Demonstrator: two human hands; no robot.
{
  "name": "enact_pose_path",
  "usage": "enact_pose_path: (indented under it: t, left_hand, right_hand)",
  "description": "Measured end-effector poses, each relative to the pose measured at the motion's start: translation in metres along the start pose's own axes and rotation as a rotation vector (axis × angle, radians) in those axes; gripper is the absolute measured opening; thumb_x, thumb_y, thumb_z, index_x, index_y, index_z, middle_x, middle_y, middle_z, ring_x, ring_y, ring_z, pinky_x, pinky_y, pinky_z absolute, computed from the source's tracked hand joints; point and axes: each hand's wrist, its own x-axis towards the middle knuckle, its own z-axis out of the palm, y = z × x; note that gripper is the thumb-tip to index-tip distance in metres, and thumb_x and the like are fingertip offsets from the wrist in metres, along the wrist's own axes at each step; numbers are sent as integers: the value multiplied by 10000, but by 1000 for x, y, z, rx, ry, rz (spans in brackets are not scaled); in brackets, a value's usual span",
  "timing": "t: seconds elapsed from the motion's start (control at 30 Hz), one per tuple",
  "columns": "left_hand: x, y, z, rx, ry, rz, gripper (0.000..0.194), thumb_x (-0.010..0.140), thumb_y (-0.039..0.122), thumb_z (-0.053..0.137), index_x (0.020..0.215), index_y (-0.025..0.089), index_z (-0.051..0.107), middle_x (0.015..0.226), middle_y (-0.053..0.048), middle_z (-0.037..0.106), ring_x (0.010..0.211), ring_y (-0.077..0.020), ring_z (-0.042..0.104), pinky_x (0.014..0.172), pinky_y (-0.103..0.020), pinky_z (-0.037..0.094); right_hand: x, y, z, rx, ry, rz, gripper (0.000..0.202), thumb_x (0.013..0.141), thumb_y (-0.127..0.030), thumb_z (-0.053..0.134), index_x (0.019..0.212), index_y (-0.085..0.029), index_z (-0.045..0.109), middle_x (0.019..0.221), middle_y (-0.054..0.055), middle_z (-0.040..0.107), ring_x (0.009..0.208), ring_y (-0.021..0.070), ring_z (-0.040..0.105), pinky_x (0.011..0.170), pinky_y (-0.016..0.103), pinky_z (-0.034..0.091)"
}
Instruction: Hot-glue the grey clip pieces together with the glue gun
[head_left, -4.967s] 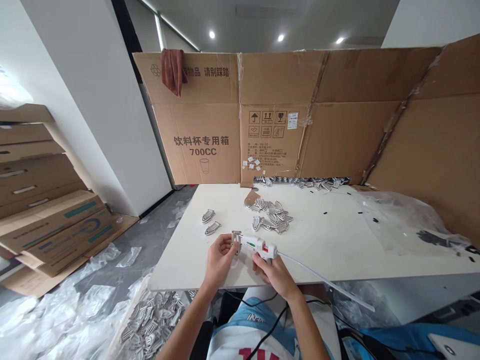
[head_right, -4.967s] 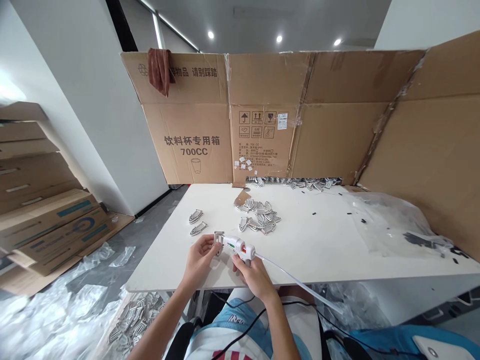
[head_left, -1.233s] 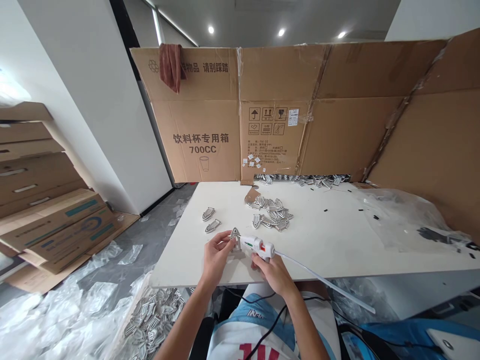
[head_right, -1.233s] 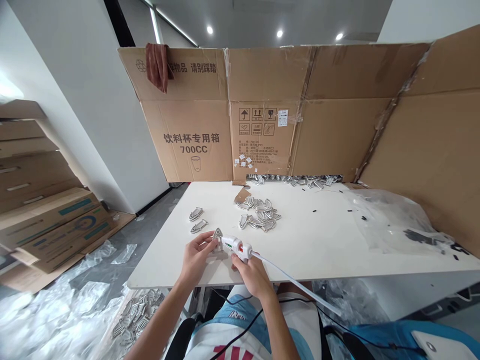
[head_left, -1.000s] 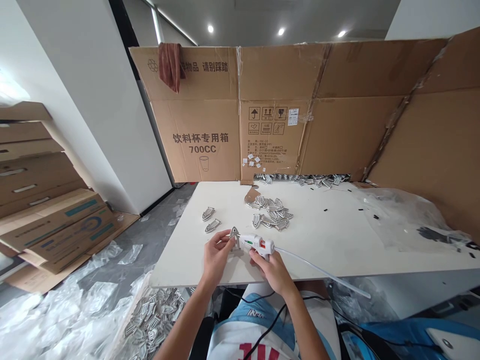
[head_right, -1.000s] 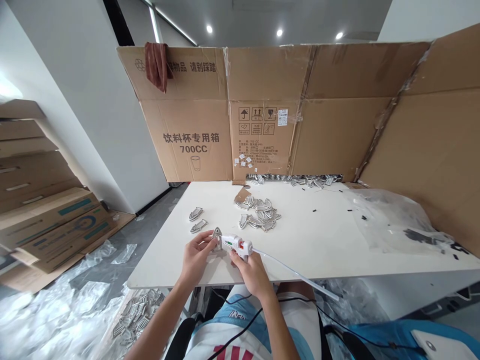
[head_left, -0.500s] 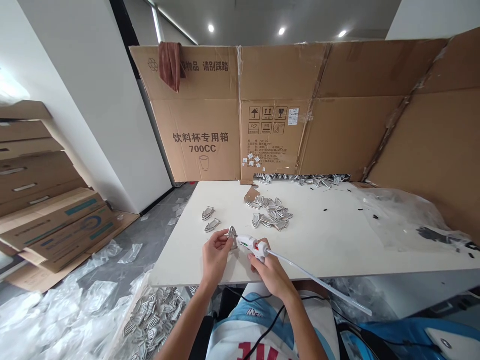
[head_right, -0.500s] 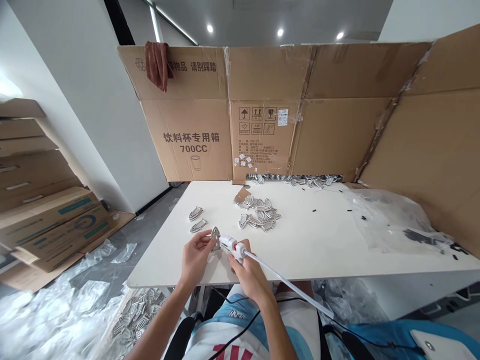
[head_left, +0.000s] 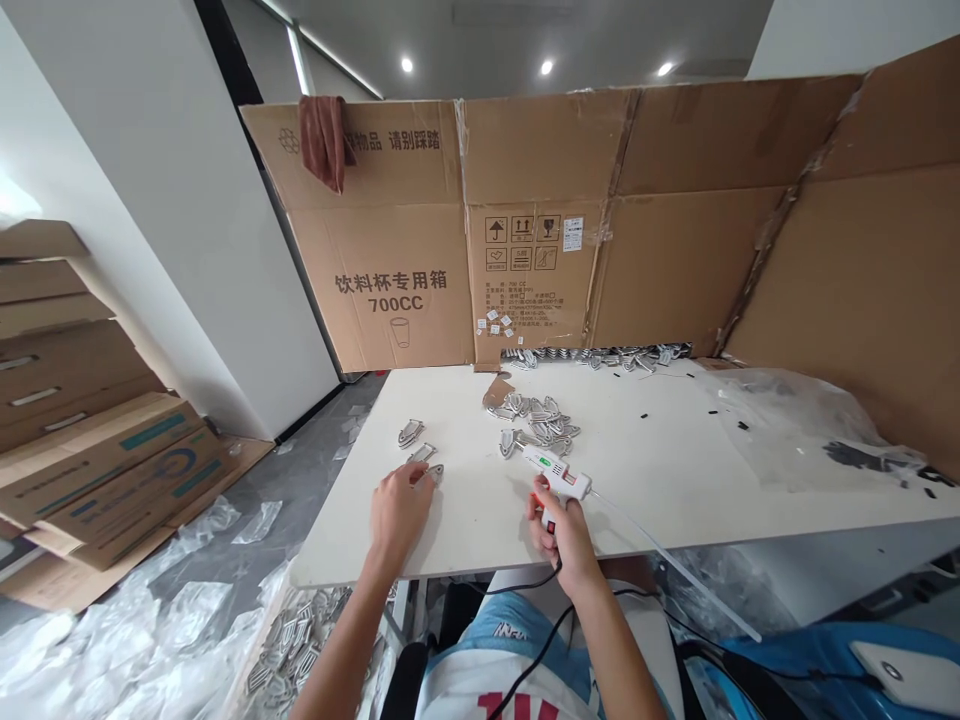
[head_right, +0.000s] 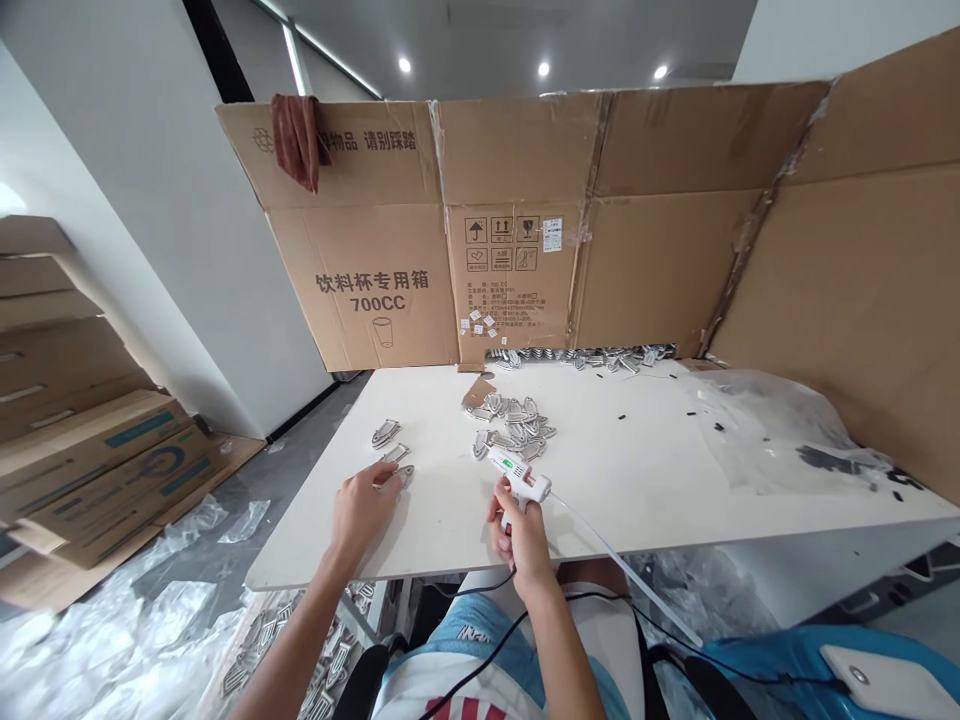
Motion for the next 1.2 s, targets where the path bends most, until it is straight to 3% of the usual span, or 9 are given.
enact_pose_path:
  t: [0.1, 0.17, 0.3, 0.43, 0.6, 0.73, 0.9, 1.07, 1.2]
  left_hand:
    - [-5, 10, 7, 188, 118, 186, 171, 911, 298, 689, 1030, 253, 803, 1077, -135, 816, 1101, -396, 694, 980, -474, 455]
    - [-8, 24, 20, 230, 106, 248, 165, 969, 306, 642, 1040, 237, 775, 1086, -131, 809, 1102, -380, 686, 984, -479, 444]
    - [-1, 54, 63, 179, -122, 299, 117, 995, 290, 643, 1032, 233, 737, 1001, -73, 803, 991, -303, 705, 968, -451, 470]
    - [28, 69, 103, 227, -327, 435, 285, 982, 189, 624, 1257, 199, 700, 1257, -120, 763, 1192, -321, 658, 1034, -452, 483]
    - [64, 73, 120, 266, -547, 488, 537, 978, 254, 664, 1508, 232, 580, 1430, -131, 704, 1333, -373, 605, 1105, -518, 471]
    - [70, 75, 118, 175, -574, 406, 621, 828, 190, 781, 1436, 198, 657, 1338, -148, 732, 1196, -334, 689, 1067, -449, 509]
    - [47, 67, 96, -62, -410, 291, 319, 861, 128, 650, 1130, 222, 794, 1062, -78, 779, 866, -222, 713, 899, -373, 547]
    - [5, 44, 60, -468, -209, 99, 327, 893, 431, 765, 1131, 212, 813, 993, -87, 746, 880, -237, 720, 813, -358, 580]
    - [-27, 36, 43, -708, -181, -134, 475, 869, 575, 817, 1140, 185, 806, 1002, -110, 786, 966, -264, 749, 845, -351, 586]
  right_hand:
    - [3, 0, 3, 107, 89, -46, 590, 750, -614, 917, 1039, -253, 551, 753, -63, 627, 397, 23, 328, 356, 167, 193]
    - [5, 0, 5, 171, 163, -71, 599, 704, -572, 937, 1031, -252, 551, 744, -64, 626, 400, 25, 338, 356, 163, 214]
    - [7, 0, 8, 247, 242, -110, 574, 675, -501, 943, 996, -253, 538, 722, -69, 623, 415, 30, 353, 370, 150, 249]
    - [8, 3, 9, 257, 234, -120, 562, 683, -472, 936, 1003, -261, 525, 712, -71, 625, 417, 33, 359, 377, 148, 271]
    - [9, 5, 10, 234, 251, -135, 574, 699, -489, 915, 1055, -276, 517, 728, -77, 624, 411, 42, 368, 367, 152, 268]
    - [7, 4, 11, 199, 251, -148, 573, 714, -520, 907, 1054, -275, 517, 742, -80, 614, 410, 38, 373, 365, 152, 270]
    - [3, 5, 9, 80, 161, -141, 574, 766, -639, 874, 1028, -252, 541, 740, -72, 605, 399, 27, 316, 353, 158, 202]
    - [-1, 12, 7, -139, -15, -135, 556, 853, -691, 814, 1048, -227, 578, 722, -66, 581, 437, 38, 310, 390, 175, 210]
    - [-3, 14, 7, -244, -70, -143, 536, 894, -681, 772, 1087, -202, 629, 709, -50, 568, 463, 56, 323, 414, 199, 238]
